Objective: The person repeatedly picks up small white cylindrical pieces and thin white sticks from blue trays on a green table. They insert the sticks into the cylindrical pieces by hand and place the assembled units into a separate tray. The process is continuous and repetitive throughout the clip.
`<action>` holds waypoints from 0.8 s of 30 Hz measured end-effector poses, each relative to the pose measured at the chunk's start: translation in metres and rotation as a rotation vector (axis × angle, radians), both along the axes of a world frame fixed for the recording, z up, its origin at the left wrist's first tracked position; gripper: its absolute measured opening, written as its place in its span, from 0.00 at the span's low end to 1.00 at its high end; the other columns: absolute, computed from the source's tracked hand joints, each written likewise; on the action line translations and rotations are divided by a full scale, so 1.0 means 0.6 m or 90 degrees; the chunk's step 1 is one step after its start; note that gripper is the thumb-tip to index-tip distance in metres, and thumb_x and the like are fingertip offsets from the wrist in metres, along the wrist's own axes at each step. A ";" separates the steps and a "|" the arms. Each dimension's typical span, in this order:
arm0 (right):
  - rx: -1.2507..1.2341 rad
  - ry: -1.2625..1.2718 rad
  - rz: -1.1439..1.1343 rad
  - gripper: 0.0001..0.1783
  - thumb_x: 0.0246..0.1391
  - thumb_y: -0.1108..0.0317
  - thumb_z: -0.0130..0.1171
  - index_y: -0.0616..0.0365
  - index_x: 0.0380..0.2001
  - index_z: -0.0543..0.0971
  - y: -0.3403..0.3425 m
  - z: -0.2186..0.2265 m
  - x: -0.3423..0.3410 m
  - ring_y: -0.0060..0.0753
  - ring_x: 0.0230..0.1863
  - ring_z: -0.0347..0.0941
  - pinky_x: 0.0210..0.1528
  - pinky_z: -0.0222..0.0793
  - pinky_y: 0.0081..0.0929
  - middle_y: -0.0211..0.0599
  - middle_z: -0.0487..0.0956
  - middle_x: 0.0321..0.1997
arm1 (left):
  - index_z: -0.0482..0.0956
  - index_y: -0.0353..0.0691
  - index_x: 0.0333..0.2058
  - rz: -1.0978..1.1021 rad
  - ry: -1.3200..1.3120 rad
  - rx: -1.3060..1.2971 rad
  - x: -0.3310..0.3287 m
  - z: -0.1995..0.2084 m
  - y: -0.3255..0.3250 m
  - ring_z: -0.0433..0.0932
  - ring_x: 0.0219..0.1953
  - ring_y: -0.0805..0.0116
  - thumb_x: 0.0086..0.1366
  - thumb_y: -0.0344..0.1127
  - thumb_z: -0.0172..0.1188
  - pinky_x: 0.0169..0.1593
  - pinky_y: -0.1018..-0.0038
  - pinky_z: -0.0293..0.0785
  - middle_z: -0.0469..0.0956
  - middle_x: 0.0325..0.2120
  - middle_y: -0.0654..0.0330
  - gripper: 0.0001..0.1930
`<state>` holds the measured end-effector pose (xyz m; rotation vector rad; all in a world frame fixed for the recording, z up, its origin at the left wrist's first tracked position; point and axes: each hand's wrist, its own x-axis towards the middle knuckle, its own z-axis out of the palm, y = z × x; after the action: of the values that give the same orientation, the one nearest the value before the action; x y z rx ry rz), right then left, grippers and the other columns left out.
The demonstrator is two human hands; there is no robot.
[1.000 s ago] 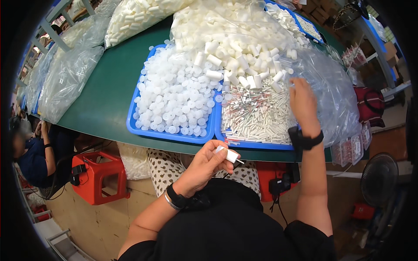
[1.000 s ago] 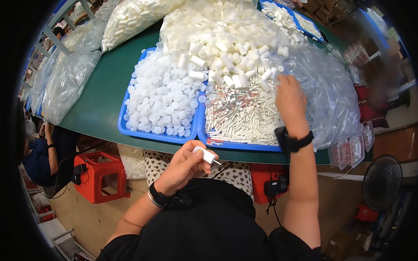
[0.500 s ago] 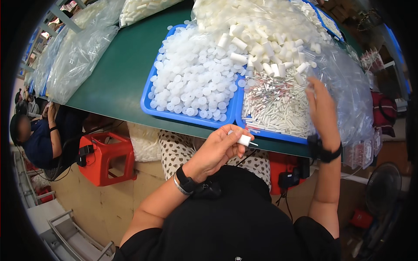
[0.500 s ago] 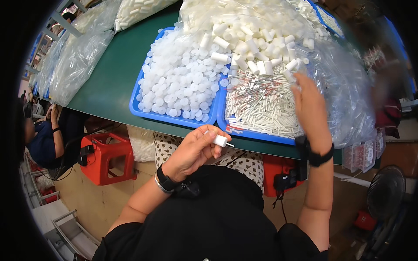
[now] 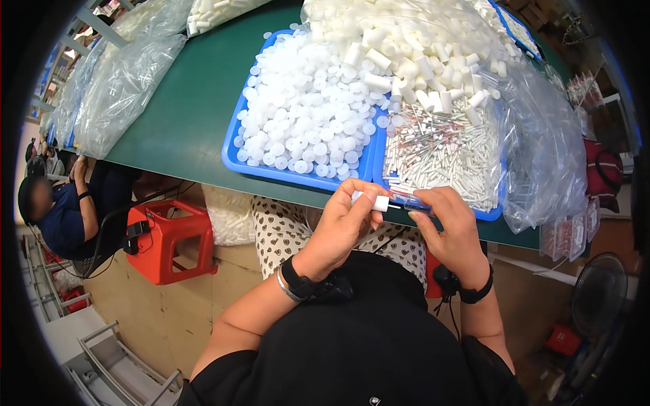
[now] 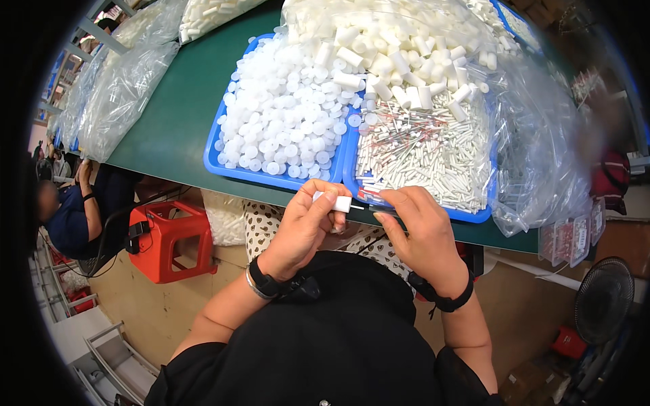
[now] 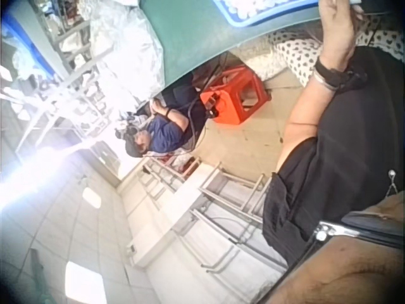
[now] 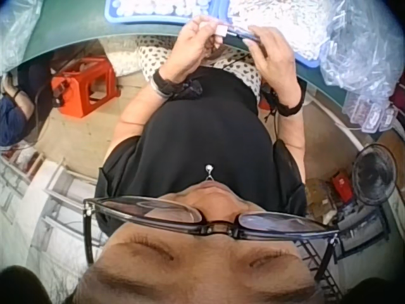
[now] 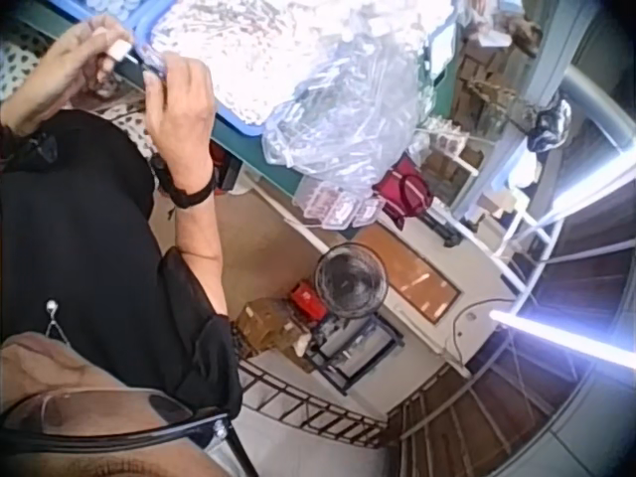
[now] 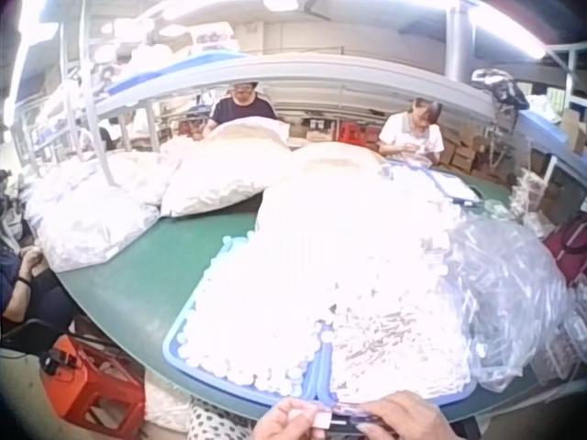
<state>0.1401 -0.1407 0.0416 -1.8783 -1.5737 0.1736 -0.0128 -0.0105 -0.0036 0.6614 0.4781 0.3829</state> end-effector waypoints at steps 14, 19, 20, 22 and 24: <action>0.001 0.282 -0.029 0.12 0.54 0.76 0.61 0.66 0.42 0.75 -0.003 -0.043 -0.048 0.39 0.29 0.75 0.32 0.71 0.29 0.45 0.76 0.35 | 0.68 0.39 0.47 -0.021 0.018 0.265 -0.007 -0.023 -0.035 0.70 0.42 0.80 0.70 0.30 0.54 0.47 0.80 0.70 0.69 0.45 0.64 0.09; 0.039 0.183 0.096 0.16 0.49 0.82 0.55 0.65 0.43 0.73 0.006 -0.045 -0.048 0.56 0.36 0.77 0.35 0.72 0.41 0.51 0.77 0.38 | 0.70 0.40 0.56 -0.105 -0.074 0.268 -0.004 -0.008 -0.041 0.61 0.64 0.69 0.65 0.25 0.56 0.65 0.69 0.61 0.60 0.62 0.59 0.20; 0.039 0.184 0.089 0.16 0.49 0.82 0.56 0.65 0.44 0.73 0.004 -0.049 -0.051 0.56 0.36 0.77 0.35 0.72 0.42 0.51 0.77 0.38 | 0.70 0.40 0.57 -0.116 -0.094 0.233 -0.003 -0.004 -0.042 0.60 0.66 0.67 0.65 0.25 0.56 0.66 0.68 0.59 0.59 0.65 0.58 0.21; 0.040 0.185 0.076 0.16 0.49 0.81 0.56 0.65 0.44 0.73 -0.001 -0.063 -0.059 0.57 0.35 0.76 0.35 0.72 0.43 0.52 0.77 0.38 | 0.69 0.38 0.58 -0.140 -0.102 0.220 -0.004 -0.010 -0.038 0.58 0.68 0.64 0.64 0.24 0.55 0.68 0.65 0.58 0.54 0.69 0.56 0.22; 0.037 0.184 0.057 0.15 0.51 0.79 0.57 0.64 0.44 0.72 0.002 -0.071 -0.063 0.57 0.36 0.76 0.35 0.72 0.43 0.52 0.77 0.38 | 0.67 0.37 0.60 -0.144 -0.106 0.237 -0.003 -0.017 -0.036 0.59 0.68 0.62 0.64 0.23 0.53 0.67 0.65 0.60 0.55 0.68 0.55 0.24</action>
<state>0.1025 -0.1398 -0.0008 -1.6563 -1.4474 0.4156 -0.0147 -0.0322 -0.0136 1.0252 0.1690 0.3120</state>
